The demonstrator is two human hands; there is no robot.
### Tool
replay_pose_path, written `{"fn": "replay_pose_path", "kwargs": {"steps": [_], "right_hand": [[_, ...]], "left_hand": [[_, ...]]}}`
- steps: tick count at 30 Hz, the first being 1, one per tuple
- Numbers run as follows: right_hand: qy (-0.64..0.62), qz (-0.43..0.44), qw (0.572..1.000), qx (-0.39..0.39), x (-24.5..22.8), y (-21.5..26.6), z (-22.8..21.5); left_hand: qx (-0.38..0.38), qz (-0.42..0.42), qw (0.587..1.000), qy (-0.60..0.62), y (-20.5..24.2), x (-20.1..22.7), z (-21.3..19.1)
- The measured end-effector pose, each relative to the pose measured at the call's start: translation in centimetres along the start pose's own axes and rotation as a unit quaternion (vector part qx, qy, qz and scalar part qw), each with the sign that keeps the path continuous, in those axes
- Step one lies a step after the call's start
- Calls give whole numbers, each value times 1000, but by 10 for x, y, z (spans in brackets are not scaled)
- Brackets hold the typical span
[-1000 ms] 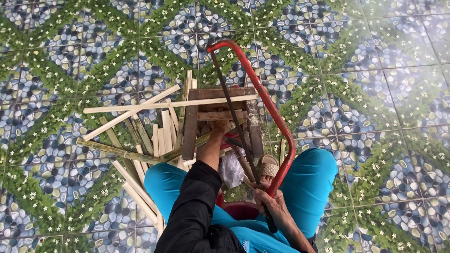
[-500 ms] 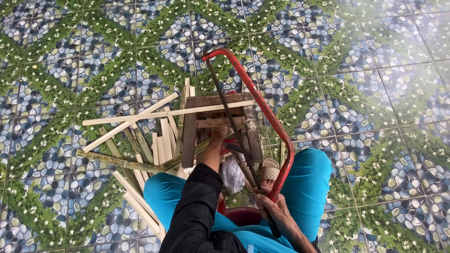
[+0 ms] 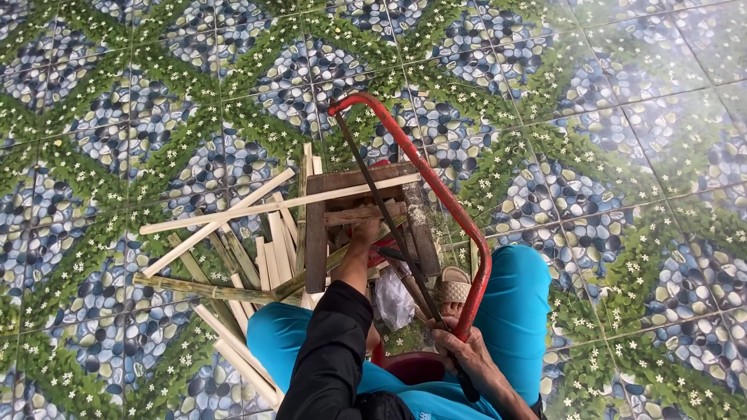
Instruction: Sawing thin strips of bamboo using a hand saw on a wooden block
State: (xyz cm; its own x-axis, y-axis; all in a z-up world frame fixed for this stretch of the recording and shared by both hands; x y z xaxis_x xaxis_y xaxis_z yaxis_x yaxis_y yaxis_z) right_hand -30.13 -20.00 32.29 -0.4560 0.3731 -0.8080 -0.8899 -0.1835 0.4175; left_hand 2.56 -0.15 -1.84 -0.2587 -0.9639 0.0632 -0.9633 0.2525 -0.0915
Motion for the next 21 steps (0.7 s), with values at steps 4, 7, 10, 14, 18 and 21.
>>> {"fn": "replay_pose_path", "kwargs": {"steps": [4, 7, 10, 14, 18, 21], "right_hand": [[36, -20, 999, -8, -14, 3, 10], [21, -10, 1000, -9, -12, 4, 8], [7, 8, 1000, -5, -6, 2, 6], [53, -37, 997, -46, -24, 9, 17], [-35, -17, 998, -53, -1, 2, 3], [8, 28, 1000, 13, -12, 1, 11]], "left_hand": [[-151, 44, 987, -43, 10, -3, 12], [-226, 47, 969, 92, 21, -6, 19], [-209, 55, 967, 136, 25, -13, 7], [-270, 17, 946, 177, 29, -9, -27], [-86, 208, 970, -88, 32, -2, -2], [-22, 205, 977, -62, 36, 3, 21]]}}
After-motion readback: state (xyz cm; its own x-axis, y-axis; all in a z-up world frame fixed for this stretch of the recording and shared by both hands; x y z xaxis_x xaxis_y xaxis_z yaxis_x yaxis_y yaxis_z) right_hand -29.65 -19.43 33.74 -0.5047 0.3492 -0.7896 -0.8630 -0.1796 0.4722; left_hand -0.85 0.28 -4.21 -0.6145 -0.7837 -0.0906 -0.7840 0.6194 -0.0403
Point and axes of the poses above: each hand's wrist, its own y-axis away from the middle knuckle, its own z-axis out of the palm, x = y × z, the point moved 1 cm from there along -y, towards the middle knuckle, and after that the axes turned 5 degrees about -y, right-handed, at the moved point
